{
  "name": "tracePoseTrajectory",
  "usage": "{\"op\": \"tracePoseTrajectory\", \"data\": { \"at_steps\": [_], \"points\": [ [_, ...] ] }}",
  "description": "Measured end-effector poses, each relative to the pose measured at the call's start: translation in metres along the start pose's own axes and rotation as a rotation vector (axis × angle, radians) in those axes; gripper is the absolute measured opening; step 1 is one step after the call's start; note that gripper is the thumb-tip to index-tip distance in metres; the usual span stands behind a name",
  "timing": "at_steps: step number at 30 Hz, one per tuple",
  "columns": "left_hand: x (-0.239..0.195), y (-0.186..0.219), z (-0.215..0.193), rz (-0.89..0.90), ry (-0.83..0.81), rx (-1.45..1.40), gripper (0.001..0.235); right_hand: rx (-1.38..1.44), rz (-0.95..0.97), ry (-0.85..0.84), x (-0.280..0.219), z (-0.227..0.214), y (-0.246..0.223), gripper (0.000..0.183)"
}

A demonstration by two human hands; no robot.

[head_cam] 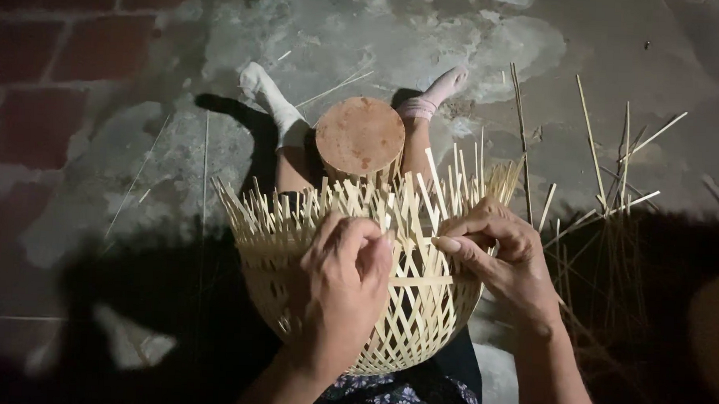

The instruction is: Weaving thin bamboo strips around a wooden mold to create a basket structure while sitting on the floor.

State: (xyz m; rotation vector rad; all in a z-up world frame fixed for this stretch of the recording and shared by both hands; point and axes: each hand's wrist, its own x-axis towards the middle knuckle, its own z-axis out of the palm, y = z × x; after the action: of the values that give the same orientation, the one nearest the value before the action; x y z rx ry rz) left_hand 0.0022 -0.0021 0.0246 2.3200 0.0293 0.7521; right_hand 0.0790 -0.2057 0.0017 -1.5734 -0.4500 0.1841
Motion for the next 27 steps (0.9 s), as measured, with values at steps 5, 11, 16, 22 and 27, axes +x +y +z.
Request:
{"op": "tracePoseTrajectory", "data": {
  "at_steps": [5,11,16,22,27],
  "points": [
    [0.014,0.023,-0.003,-0.029,0.056,0.111,0.022,-0.129,-0.134,-0.038,0.004,0.002,0.002,0.009],
    [0.016,0.026,-0.014,-0.131,-0.010,0.164,0.018,-0.183,-0.231,0.044,0.004,0.003,0.008,0.010],
    [0.006,0.037,-0.079,-0.403,-0.053,-0.242,0.047,-0.131,-0.299,0.039,-0.005,0.004,0.014,0.007],
    [0.016,-0.010,-0.111,-0.183,-0.243,0.027,0.011,0.021,-0.149,0.117,-0.018,0.012,0.011,0.010],
    [0.032,-0.018,-0.107,-0.112,-0.270,-0.062,0.019,-0.059,-0.257,0.065,-0.016,0.016,0.002,0.009]
  ]
}}
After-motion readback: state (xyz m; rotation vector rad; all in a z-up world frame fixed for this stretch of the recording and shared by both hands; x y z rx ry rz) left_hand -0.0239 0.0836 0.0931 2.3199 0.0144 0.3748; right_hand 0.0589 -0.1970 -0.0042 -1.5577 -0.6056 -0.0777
